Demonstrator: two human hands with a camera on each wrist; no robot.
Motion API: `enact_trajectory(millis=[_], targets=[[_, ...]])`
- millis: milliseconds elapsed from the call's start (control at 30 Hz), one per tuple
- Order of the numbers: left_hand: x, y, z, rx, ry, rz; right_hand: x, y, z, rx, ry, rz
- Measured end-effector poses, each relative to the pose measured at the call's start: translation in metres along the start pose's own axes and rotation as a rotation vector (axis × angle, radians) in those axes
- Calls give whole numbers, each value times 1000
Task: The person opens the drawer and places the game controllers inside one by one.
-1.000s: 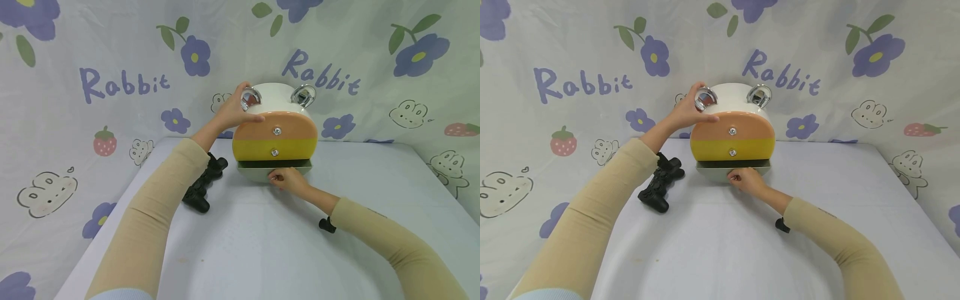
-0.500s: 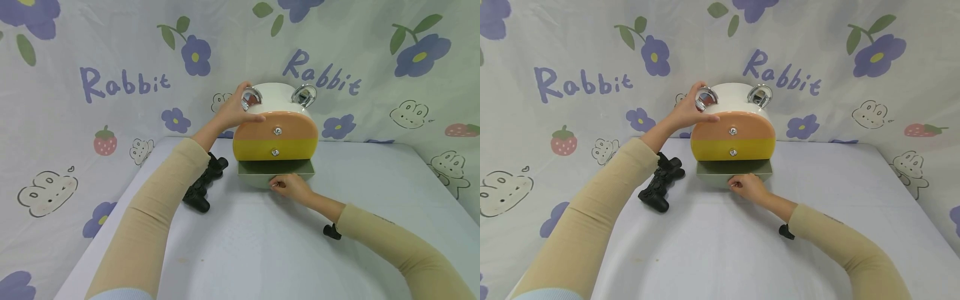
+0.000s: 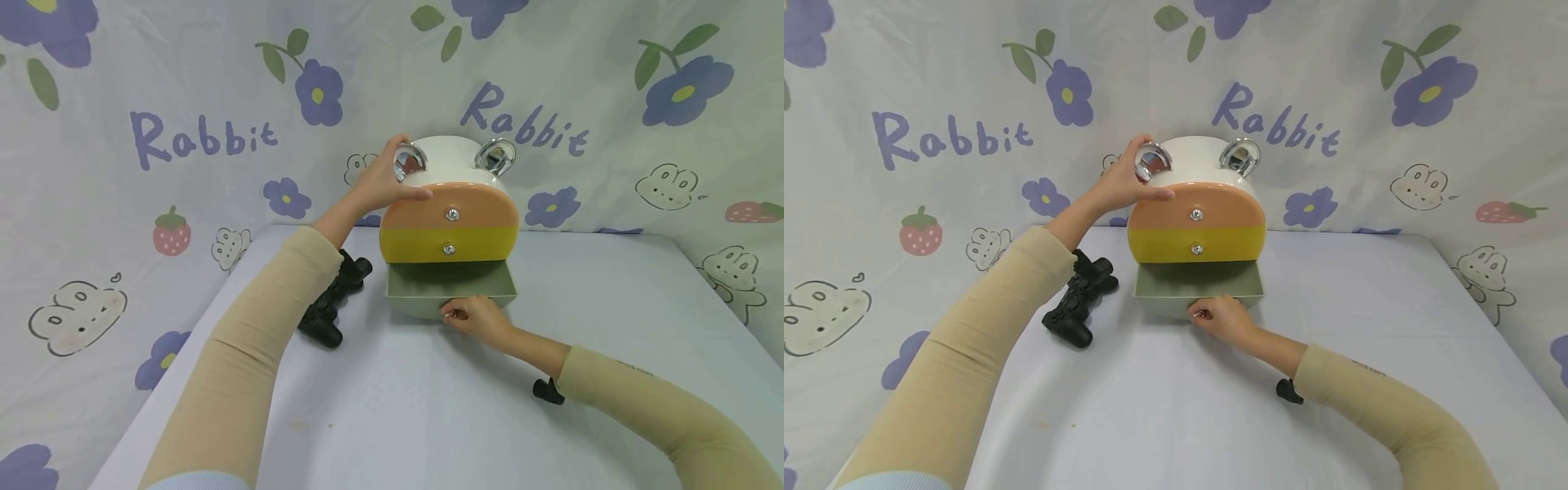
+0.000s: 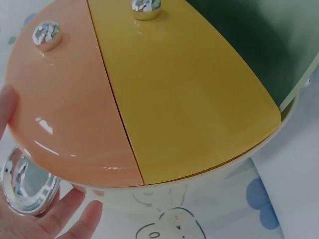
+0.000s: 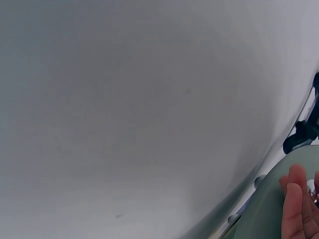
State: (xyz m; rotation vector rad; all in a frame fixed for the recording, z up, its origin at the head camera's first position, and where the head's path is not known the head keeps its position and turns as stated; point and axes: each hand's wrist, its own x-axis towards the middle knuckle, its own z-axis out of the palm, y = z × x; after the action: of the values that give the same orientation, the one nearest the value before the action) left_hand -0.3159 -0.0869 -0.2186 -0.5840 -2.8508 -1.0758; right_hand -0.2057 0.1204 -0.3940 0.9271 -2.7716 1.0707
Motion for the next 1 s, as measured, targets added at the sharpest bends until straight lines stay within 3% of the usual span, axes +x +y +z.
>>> enact_trajectory(millis=[667, 1000], targets=[[0, 1, -1, -1, 0, 2, -28, -18, 7, 18, -25, 18], [0, 0, 1, -7, 3, 11, -44, -27, 14, -14, -28, -48]])
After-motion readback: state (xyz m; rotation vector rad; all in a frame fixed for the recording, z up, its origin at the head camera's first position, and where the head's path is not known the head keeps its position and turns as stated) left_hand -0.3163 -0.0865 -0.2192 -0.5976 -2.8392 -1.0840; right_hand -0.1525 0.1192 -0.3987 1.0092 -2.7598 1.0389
